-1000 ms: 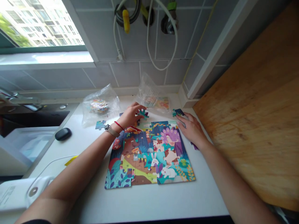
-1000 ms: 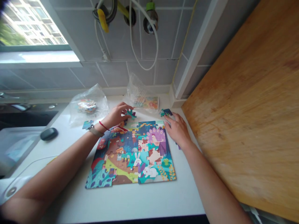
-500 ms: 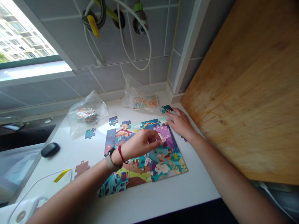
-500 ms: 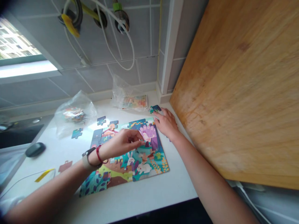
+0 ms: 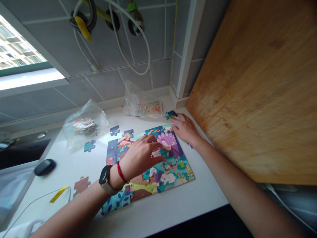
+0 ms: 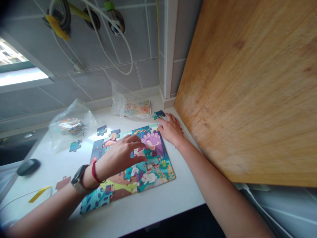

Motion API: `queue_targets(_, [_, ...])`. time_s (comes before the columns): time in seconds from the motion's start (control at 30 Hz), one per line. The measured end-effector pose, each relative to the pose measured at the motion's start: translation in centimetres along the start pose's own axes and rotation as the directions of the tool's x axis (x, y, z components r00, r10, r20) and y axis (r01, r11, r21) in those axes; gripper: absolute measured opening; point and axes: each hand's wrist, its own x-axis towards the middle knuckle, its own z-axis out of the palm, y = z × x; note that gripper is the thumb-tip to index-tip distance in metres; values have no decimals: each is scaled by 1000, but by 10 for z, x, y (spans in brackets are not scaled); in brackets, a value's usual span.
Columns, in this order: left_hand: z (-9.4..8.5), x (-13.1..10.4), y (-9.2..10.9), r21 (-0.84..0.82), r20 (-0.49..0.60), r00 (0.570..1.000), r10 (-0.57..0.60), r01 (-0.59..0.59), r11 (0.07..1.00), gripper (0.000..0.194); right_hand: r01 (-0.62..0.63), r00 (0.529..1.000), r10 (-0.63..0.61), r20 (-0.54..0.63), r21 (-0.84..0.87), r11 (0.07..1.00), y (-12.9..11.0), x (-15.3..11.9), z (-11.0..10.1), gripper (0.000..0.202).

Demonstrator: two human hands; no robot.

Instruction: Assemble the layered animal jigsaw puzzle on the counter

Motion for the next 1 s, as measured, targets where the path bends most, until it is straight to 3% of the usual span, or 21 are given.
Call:
queue_targets(0.07, [2,-5,5,58,52,997,54,-57,997,54,-4,1000,4,0,3,1000,-1,0,0,47])
queue_targets(0.13, [7,-7,10,83,81,993,88,-95,992,58,-8,1000,8,0,4,1000,-1,0,-1,47])
queue_targets(0.3, [11,-5,12,72,111,987,118,-126,989,46,-24,999,24,23,-2,1000,-4,-1,-3,48])
queue_targets(0.67, [11,-5,10,15,131,978,163,-166,986,42,-18,1000,18,24,-5,1000,-3,-1,-3,48])
queue_targets(1.0, [4,-1,5,111,147,968,205,-222,969,39,-20,1000,20,5,-1,1000,-2,-1,0,47])
